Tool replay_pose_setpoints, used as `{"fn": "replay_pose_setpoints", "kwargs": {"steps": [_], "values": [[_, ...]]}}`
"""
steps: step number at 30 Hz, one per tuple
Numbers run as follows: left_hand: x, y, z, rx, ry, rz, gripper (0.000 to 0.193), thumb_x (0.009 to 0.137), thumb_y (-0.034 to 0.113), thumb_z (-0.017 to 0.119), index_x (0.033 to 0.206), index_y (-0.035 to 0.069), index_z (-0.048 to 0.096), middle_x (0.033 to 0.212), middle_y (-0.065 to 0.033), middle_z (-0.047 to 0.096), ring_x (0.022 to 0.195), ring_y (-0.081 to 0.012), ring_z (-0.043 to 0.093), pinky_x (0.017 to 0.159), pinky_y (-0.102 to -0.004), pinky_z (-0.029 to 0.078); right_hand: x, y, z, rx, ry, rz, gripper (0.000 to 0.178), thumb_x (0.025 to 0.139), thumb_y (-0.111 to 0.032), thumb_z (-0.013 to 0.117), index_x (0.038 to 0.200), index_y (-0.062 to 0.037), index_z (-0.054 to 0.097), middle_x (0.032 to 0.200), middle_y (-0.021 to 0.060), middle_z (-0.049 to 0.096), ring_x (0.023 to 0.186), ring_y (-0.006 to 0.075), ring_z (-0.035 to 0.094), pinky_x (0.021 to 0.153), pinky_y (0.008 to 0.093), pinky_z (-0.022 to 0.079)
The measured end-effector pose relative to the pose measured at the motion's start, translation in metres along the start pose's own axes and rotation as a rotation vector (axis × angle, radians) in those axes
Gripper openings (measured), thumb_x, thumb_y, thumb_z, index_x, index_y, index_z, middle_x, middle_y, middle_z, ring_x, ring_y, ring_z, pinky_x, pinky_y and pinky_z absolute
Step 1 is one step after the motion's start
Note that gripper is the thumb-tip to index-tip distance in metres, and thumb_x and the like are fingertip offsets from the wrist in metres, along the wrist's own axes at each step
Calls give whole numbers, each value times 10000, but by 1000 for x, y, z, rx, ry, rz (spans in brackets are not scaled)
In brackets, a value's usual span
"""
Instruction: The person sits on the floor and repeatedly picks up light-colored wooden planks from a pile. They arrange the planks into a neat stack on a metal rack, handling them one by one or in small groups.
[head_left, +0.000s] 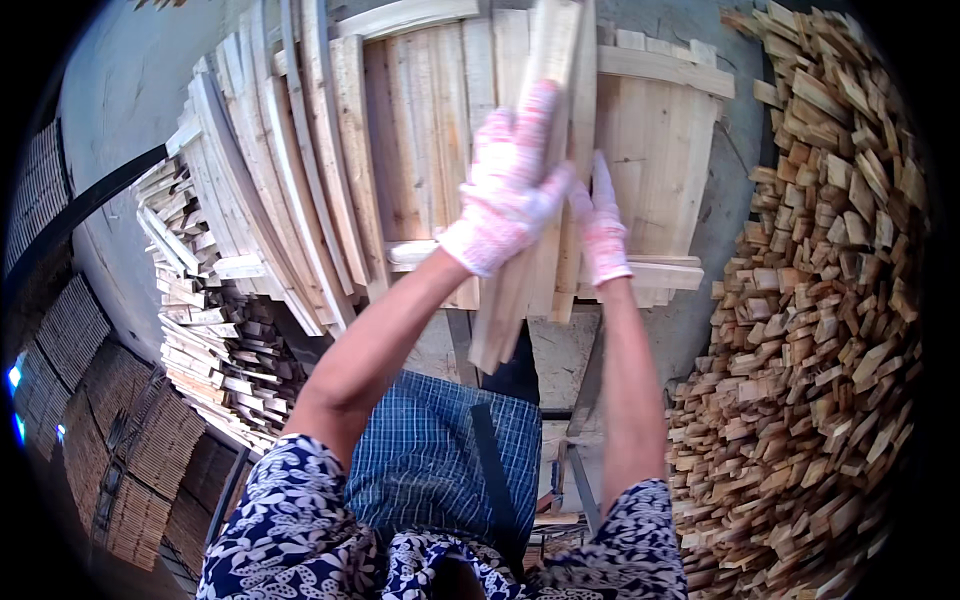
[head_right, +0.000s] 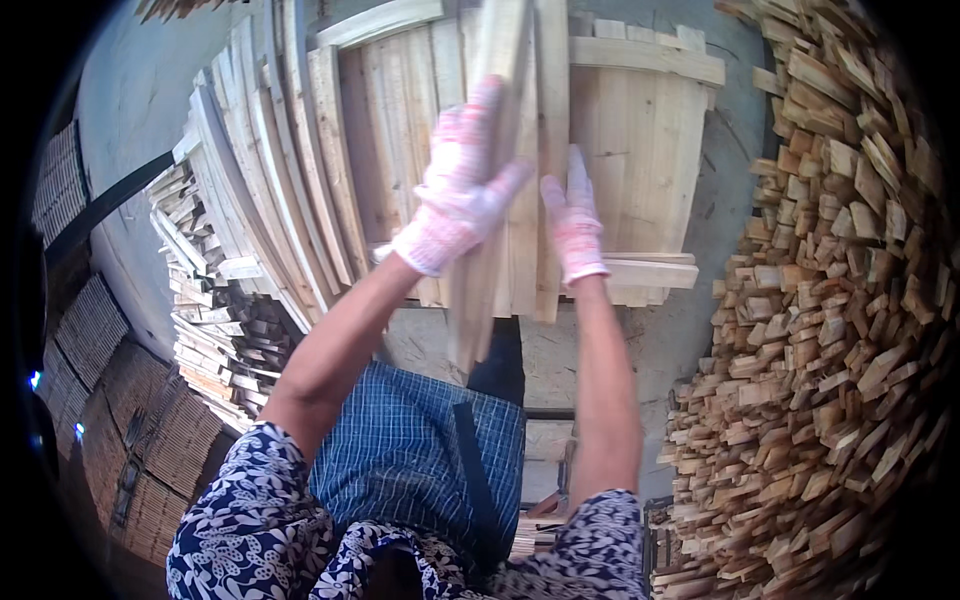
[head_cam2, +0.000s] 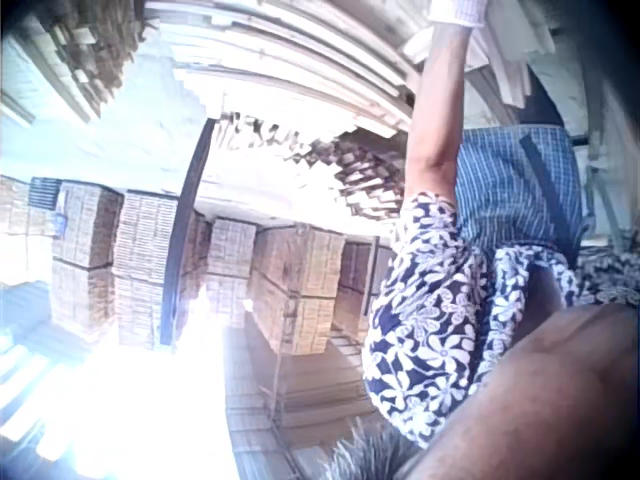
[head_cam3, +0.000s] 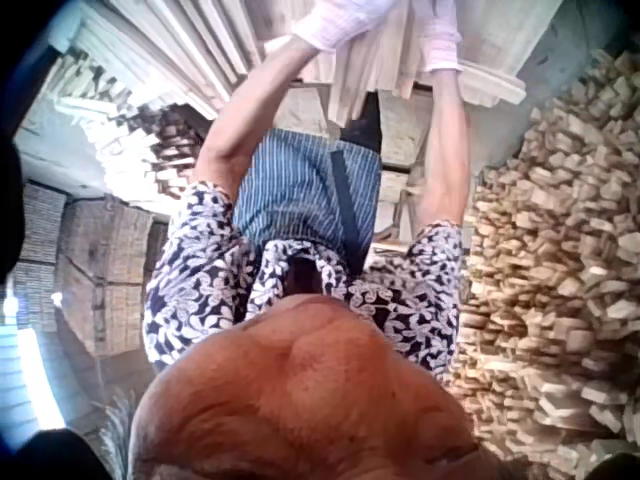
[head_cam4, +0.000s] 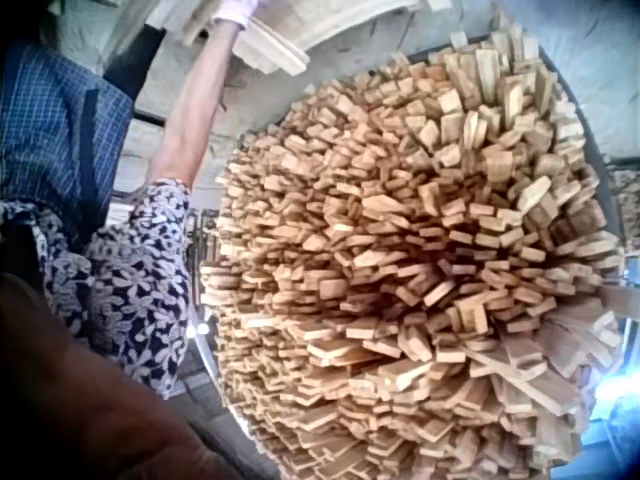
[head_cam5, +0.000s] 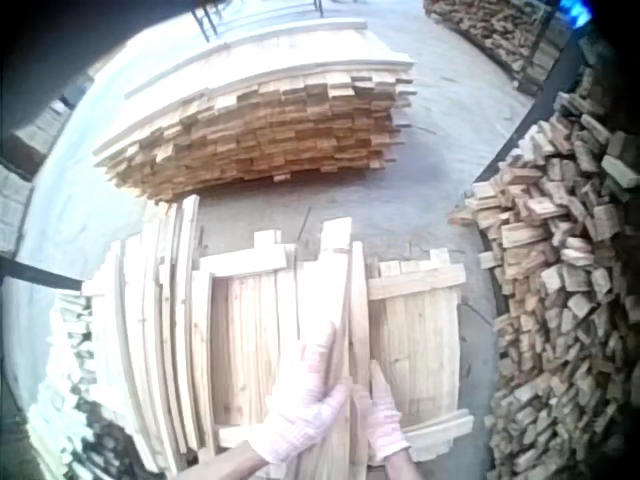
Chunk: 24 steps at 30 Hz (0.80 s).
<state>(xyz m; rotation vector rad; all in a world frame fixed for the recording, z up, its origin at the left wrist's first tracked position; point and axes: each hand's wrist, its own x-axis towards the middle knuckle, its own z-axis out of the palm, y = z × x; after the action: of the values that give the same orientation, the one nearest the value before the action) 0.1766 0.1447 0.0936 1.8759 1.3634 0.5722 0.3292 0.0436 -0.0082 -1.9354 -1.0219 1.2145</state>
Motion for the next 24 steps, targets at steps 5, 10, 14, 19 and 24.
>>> {"fn": "replay_pose_setpoints", "kwargs": {"steps": [5, 10, 14, 19, 24], "values": [[21, 53, 96, -48, -117, -273, 894, 831, 234, 733, 1585, 192, 254, 1370, -326, 441, 1215, -502, 487, 1020, -537, 448, -29, 16, -144, -1199, -379, -73, 806, 805, -353, 775, 1515, -204, 424, 1431, 165, 482, 1354, 386, 414, 1081, 607, 341], [27, 62, 177, 114, -379, -362, 909, 847, 238, 720, 1592, 226, 199, 1390, -318, 431, 1232, -481, 492, 1036, -543, 438, -71, 96, -204, -1445, -433, -104, 673, 823, -255, 699, 1451, -188, 466, 1397, 131, 501, 1258, 359, 487, 1100, 555, 340], [12, 54, 157, 35, -348, -292, 878, 859, 314, 716, 1587, 183, 242, 1437, -361, 395, 1261, -515, 469, 1059, -554, 412, -78, 136, -202, -1489, -403, -209, 685, 790, -218, 720, 1423, -124, 476, 1381, 122, 510, 1252, 322, 505, 1078, 470, 381], [-40, -5, 20, 247, -58, -49, 816, 816, 342, 746, 1523, 137, 394, 1362, -365, 452, 1244, -525, 472, 1058, -560, 404, -60, 83, -182, -1482, -509, 98, 609, 823, -178, 697, 1399, -140, 502, 1352, 141, 532, 1240, 335, 518, 1036, 456, 424], [-104, -129, -134, 947, 142, -513, 831, 834, 519, 716, 1469, 53, 453, 1389, -308, 438, 1288, -475, 415, 1088, -537, 358, -58, -44, -123, -1168, -314, -157, 640, 832, -140, 726, 1424, -80, 492, 1367, 165, 513, 1291, 363, 489, 1086, 414, 406]]}}
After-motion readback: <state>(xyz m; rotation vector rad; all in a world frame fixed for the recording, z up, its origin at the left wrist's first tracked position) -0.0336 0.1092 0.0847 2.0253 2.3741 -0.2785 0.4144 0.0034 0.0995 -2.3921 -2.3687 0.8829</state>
